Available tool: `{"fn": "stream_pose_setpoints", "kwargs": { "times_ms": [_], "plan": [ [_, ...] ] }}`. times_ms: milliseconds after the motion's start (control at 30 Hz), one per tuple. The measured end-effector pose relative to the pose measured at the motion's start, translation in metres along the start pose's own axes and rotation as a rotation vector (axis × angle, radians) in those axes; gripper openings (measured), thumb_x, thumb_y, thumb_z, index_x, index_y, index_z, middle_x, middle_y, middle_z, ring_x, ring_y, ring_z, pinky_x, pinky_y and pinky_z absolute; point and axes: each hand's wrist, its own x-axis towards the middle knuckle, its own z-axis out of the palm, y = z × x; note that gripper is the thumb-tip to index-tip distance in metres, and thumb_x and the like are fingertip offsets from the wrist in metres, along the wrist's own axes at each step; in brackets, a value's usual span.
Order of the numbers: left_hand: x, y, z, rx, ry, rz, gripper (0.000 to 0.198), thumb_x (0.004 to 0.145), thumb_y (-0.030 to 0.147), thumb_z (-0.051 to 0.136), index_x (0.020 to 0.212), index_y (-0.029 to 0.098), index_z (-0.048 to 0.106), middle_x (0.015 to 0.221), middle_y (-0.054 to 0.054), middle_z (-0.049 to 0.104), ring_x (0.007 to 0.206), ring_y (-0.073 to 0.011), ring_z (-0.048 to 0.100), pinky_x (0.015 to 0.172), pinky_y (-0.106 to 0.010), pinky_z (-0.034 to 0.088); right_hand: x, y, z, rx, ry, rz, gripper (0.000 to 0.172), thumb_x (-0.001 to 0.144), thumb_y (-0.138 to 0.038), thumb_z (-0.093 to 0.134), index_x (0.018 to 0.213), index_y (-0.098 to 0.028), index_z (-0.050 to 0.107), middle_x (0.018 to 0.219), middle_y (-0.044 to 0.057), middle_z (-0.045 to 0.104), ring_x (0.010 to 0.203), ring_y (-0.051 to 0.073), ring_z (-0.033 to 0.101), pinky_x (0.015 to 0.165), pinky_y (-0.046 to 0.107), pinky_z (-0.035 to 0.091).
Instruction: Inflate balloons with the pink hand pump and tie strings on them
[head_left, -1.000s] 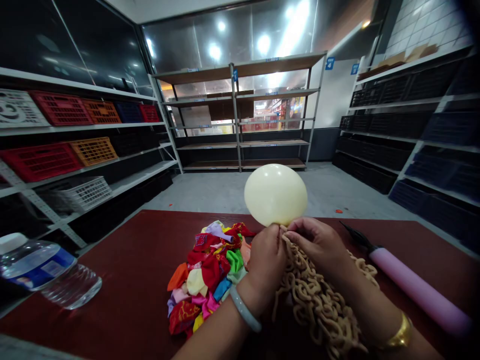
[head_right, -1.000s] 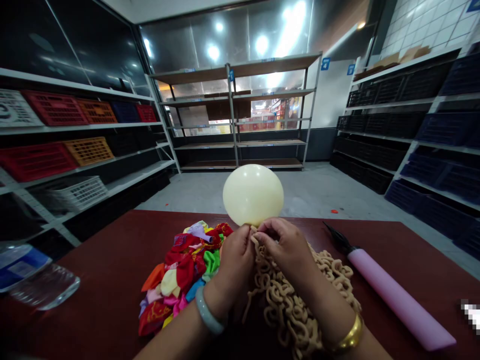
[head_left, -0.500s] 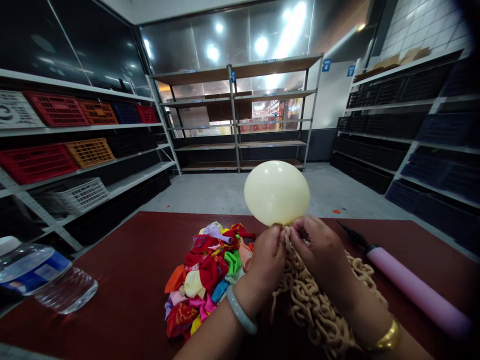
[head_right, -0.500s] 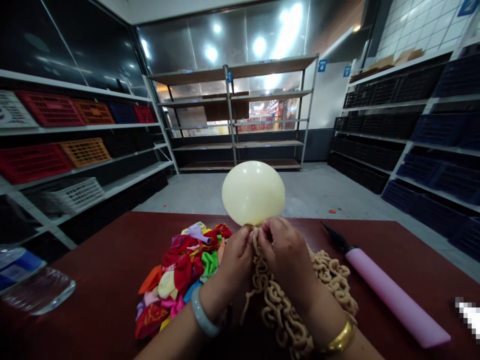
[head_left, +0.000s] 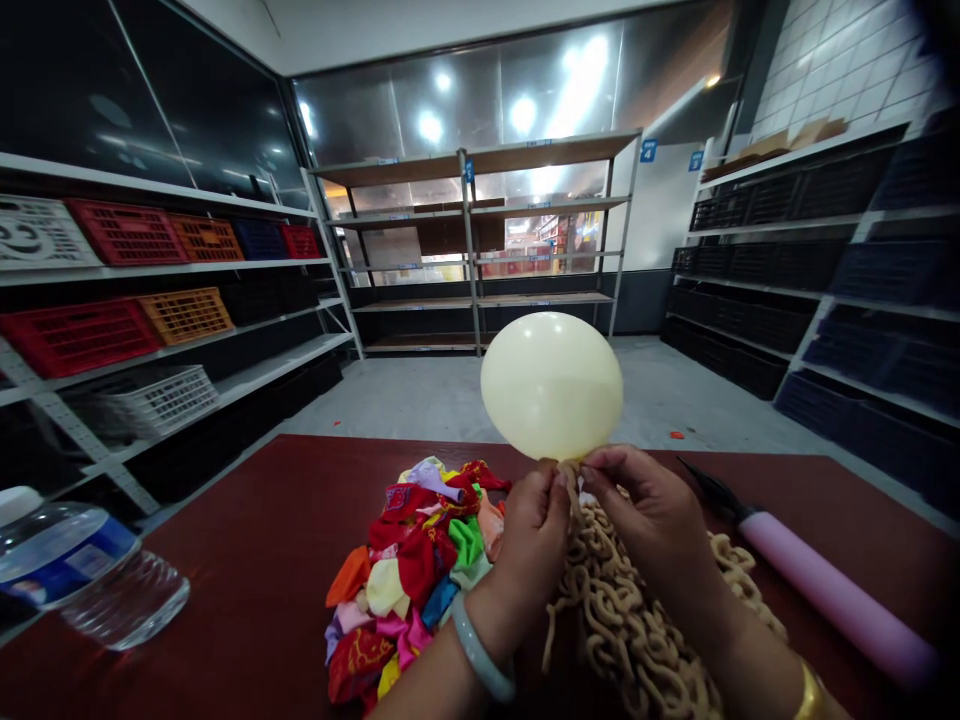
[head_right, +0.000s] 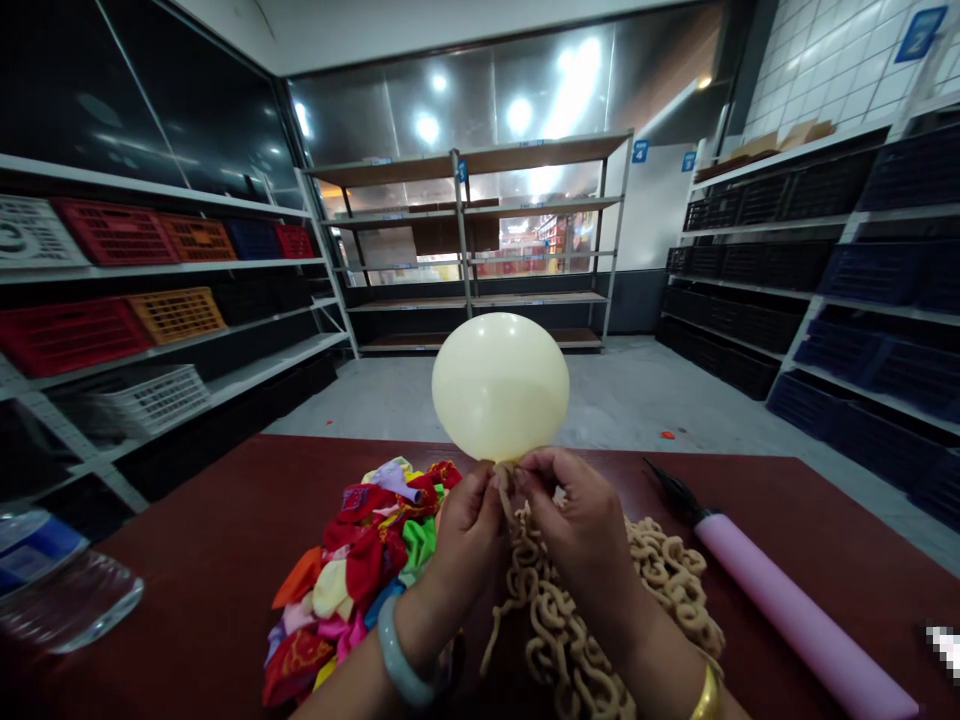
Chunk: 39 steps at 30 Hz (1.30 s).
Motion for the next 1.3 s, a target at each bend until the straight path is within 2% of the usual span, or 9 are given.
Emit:
{"fn": "stream_pose_setpoints", "kwargs": {
  "times_ms": [200,333,433,600,800,967,1100,1167,1300],
  "plan": [
    [-0.001,0.001,-0.002,0.089,-0.044,0.041,0.026,0.096,0.036,0.046,0.081,0.018,0.057,0.078,-0.003,0.061,0.074,-0.0156,0.054,0.070,-0.026,0.041,0.005,0.002,-0.005,0.160,-0.077,0.145,0.017,0.084,-0.038,0.066,0.087,-0.021,0.068,0.086,0.004,0.070,0.077,0.017,0.064,0.073,0.031,0.052],
    [0.000,0.002,-0.002,0.116,-0.073,0.043,0.025,0.096,0.036,0.047,0.083,0.018,0.059,0.074,-0.002,0.060,0.070,-0.0149,0.052,0.066,-0.025,0.038,0.008,-0.001,-0.008,0.152,-0.104,0.132,0.012,0.081,-0.033,0.068,0.080,-0.021,0.066,0.078,0.001,0.066,0.072,0.015,0.061,0.068,0.029,0.050],
    [0.001,-0.002,-0.002,0.093,-0.111,0.030,0.024,0.095,0.036,0.048,0.084,0.019,0.060,0.074,-0.002,0.060,0.070,-0.0146,0.051,0.065,-0.025,0.038,0.010,-0.001,-0.009,0.128,-0.126,0.087,0.009,0.080,-0.030,0.068,0.080,-0.021,0.067,0.078,0.001,0.065,0.074,0.015,0.061,0.069,0.030,0.049],
    [0.002,-0.011,-0.003,0.136,-0.077,0.051,0.021,0.095,0.033,0.047,0.082,0.019,0.056,0.079,-0.003,0.061,0.074,-0.0159,0.052,0.067,-0.026,0.037,0.009,-0.002,-0.009,0.061,-0.172,0.048,0.004,0.080,-0.025,0.067,0.083,-0.023,0.069,0.088,0.002,0.067,0.084,0.017,0.062,0.078,0.032,0.048],
    [0.001,-0.009,-0.003,0.146,-0.115,0.073,0.021,0.095,0.031,0.047,0.080,0.019,0.054,0.073,-0.001,0.058,0.067,-0.0136,0.049,0.062,-0.025,0.034,0.008,-0.005,-0.008,0.106,-0.166,0.154,0.007,0.077,-0.025,0.068,0.075,-0.020,0.064,0.079,0.001,0.062,0.072,0.015,0.057,0.066,0.029,0.046],
    [0.000,-0.013,-0.001,0.130,-0.044,0.085,0.023,0.094,0.032,0.050,0.076,0.018,0.053,0.073,-0.001,0.058,0.070,-0.0140,0.050,0.064,-0.025,0.036,0.008,-0.005,-0.006,0.129,-0.216,0.245,0.013,0.079,-0.030,0.066,0.074,-0.019,0.061,0.073,0.000,0.059,0.069,0.014,0.055,0.064,0.027,0.044],
    [-0.002,-0.013,0.002,-0.034,-0.030,0.021,0.026,0.094,0.038,0.051,0.080,0.017,0.058,0.076,-0.003,0.059,0.073,-0.0148,0.051,0.067,-0.025,0.041,0.005,-0.007,-0.002,0.237,-0.187,0.284,0.016,0.082,-0.034,0.063,0.076,-0.020,0.056,0.070,-0.001,0.057,0.065,0.013,0.053,0.060,0.027,0.043],
    [-0.003,-0.010,0.005,-0.194,0.001,-0.026,0.028,0.094,0.042,0.052,0.083,0.017,0.061,0.080,-0.003,0.061,0.076,-0.0152,0.054,0.070,-0.025,0.044,0.001,-0.008,0.001,0.199,-0.121,0.192,0.014,0.085,-0.033,0.061,0.078,-0.021,0.056,0.076,0.000,0.058,0.069,0.014,0.054,0.061,0.027,0.044],
    [-0.004,-0.003,0.012,-0.545,0.080,-0.106,0.028,0.090,0.044,0.057,0.093,0.017,0.064,0.089,-0.005,0.067,0.082,-0.0172,0.061,0.079,-0.029,0.048,-0.007,-0.007,0.009,0.015,0.045,-0.060,0.008,0.088,-0.027,0.057,0.082,-0.022,0.057,0.090,0.003,0.063,0.087,0.017,0.058,0.078,0.030,0.045]
  ]
}}
